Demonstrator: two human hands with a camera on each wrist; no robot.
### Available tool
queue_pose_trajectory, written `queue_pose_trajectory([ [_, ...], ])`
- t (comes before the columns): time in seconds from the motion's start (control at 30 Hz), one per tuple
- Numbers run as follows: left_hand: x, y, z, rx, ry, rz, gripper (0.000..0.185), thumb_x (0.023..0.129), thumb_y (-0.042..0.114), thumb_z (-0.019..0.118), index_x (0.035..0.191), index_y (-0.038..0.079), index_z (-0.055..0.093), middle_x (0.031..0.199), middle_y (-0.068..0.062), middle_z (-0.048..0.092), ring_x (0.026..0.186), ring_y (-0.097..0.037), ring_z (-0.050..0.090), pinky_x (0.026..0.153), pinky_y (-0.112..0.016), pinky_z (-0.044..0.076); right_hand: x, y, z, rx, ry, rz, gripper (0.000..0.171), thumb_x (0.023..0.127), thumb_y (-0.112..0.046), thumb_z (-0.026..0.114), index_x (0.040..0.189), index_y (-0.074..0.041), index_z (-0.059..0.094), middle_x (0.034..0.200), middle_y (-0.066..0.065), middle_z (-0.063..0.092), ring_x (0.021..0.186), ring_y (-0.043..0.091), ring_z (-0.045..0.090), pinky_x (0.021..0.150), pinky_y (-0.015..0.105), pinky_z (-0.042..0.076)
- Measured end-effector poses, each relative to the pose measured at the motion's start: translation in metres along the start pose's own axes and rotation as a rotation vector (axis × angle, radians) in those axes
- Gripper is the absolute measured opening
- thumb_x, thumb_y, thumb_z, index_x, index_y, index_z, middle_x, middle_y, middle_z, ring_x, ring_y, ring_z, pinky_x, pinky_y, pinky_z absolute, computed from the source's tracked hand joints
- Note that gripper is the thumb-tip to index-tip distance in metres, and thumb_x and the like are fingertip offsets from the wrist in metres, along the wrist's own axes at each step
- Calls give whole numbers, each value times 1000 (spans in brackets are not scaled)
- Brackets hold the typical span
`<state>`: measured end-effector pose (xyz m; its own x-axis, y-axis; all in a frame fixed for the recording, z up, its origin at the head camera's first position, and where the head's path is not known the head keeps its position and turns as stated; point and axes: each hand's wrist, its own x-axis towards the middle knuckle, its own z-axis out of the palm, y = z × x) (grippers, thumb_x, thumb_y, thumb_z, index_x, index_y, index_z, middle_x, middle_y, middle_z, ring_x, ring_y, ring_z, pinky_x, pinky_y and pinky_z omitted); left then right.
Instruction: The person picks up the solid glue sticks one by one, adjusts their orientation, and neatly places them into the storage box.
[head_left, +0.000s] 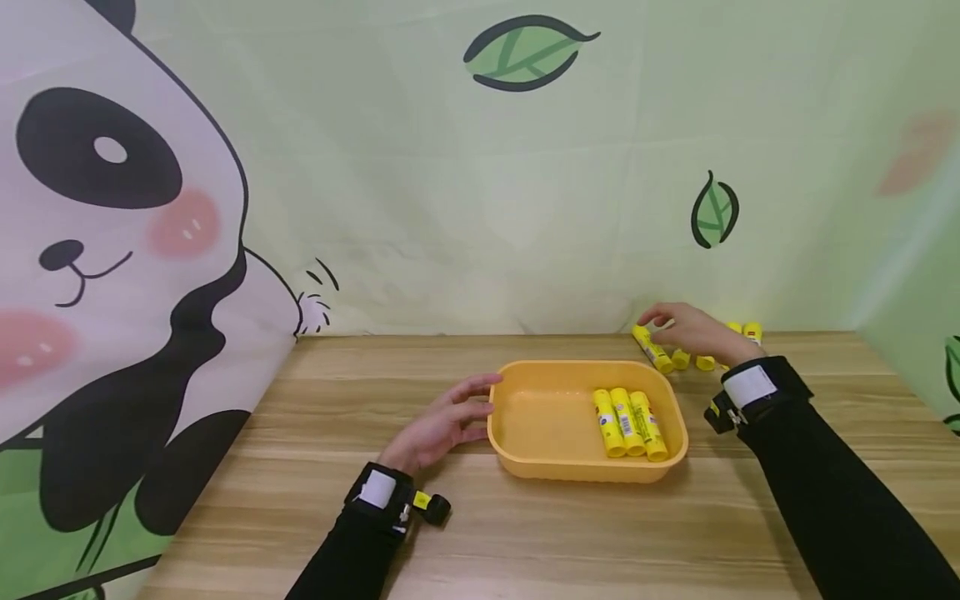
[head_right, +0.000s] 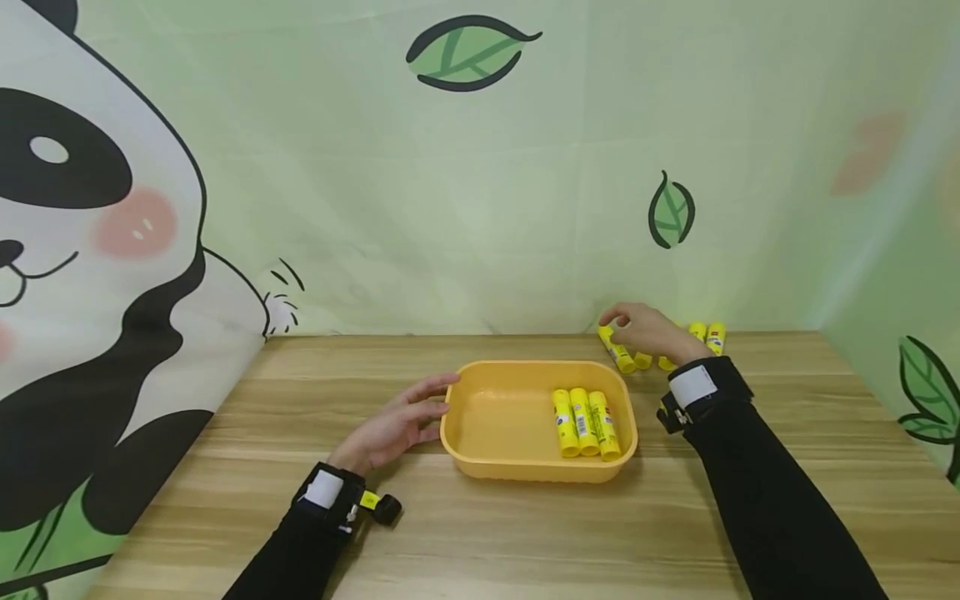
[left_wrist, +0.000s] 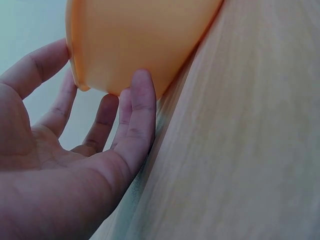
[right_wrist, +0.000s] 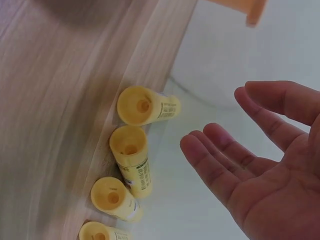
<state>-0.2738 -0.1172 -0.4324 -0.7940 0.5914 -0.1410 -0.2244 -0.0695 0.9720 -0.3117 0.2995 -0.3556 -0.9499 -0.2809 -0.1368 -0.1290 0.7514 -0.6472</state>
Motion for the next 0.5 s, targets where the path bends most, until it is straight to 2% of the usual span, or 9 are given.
queue_pose_trajectory([
  [0.5, -1, 1, -1, 17, 7, -4, 51, 106, 9, 56, 156, 11, 45, 153, -15, 37, 126, -26, 55, 103, -41, 54, 14, 5, 7, -7, 0, 24, 42, 103, -9, 52, 141, 8, 51, 144, 37, 42, 127, 51, 43, 106, 65, 44],
])
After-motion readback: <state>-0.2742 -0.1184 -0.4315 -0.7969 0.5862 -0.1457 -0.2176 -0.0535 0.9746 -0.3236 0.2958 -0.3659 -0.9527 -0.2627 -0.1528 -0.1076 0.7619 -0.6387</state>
